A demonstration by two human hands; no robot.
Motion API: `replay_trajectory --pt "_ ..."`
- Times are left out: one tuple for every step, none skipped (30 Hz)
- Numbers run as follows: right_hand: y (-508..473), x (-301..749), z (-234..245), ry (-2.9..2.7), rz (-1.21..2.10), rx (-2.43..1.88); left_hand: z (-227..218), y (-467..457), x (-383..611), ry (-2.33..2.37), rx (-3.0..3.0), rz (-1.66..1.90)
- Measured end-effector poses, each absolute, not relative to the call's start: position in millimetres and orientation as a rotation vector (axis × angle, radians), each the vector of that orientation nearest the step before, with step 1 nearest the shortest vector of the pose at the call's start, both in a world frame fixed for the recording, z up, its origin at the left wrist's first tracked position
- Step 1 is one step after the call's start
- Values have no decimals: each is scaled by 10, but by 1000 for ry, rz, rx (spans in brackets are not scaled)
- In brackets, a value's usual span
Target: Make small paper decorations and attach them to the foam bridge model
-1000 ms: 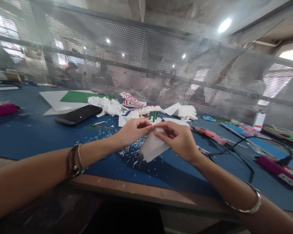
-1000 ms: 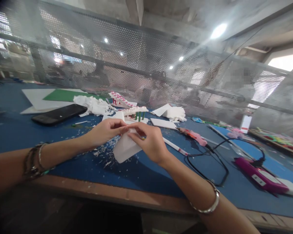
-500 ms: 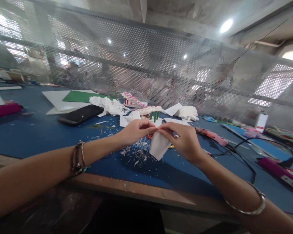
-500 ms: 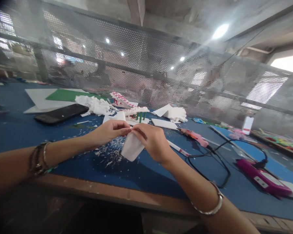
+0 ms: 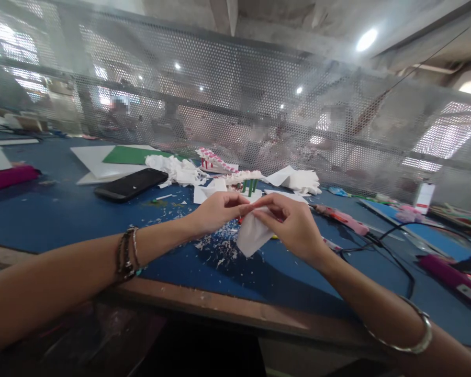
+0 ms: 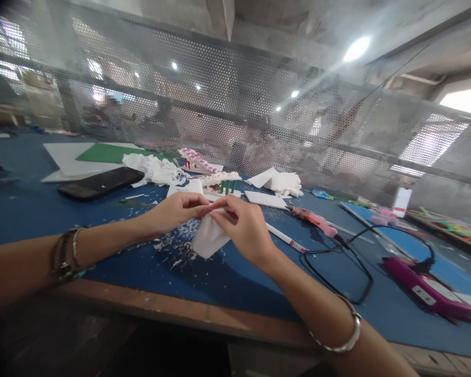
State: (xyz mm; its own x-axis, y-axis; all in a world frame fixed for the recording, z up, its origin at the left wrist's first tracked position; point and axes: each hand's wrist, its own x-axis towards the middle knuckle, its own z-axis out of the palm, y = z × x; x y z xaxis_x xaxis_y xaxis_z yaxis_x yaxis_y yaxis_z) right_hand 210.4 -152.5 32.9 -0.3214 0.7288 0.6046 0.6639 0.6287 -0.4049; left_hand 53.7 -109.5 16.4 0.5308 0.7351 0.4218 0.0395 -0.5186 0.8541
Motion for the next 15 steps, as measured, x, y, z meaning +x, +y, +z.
replay_trajectory --pt "-1526 2108 331 -2059 64 -1086 164 -1093 539 637 1914 1032" --pt "-1527 2113 334 -2065 26 -1089 162 -1089 539 642 1911 1028" --pt "-1526 2119 338 -2074 -10 -1098 160 -1083 539 643 1912 1021" --pt "-1524 2124 341 -2086 -45 -1110 158 -1078 537 643 1916 1017" --pt "-1521 2128 344 -2100 -77 -1124 154 -1072 535 640 1921 1016" --pt "-1517 2132 346 -2113 -107 -1135 152 -1067 532 635 1927 1014" --pt "-1513 2135 349 -2128 -135 -1143 150 -1063 530 627 1932 1014" --pt "-1508 2137 353 -2142 -163 -1142 149 -1061 528 618 1938 1009" --pt "-1505 2139 358 -2157 -192 -1135 150 -1061 528 610 1943 1000" --pt "-1502 2141 363 -2175 -219 -1123 153 -1063 529 601 1947 989" --pt "-1500 2143 369 -2194 -245 -1112 158 -1066 530 593 1948 977" --pt "-1498 2146 374 -2215 -265 -1102 162 -1068 532 582 1948 968" --pt "-1496 2151 378 -2236 -278 -1096 167 -1071 533 570 1948 962" --pt "-1494 2156 381 -2255 -285 -1097 170 -1073 533 556 1947 959" --pt "-1492 2162 382 -2272 -288 -1101 172 -1074 533 540 1946 960"
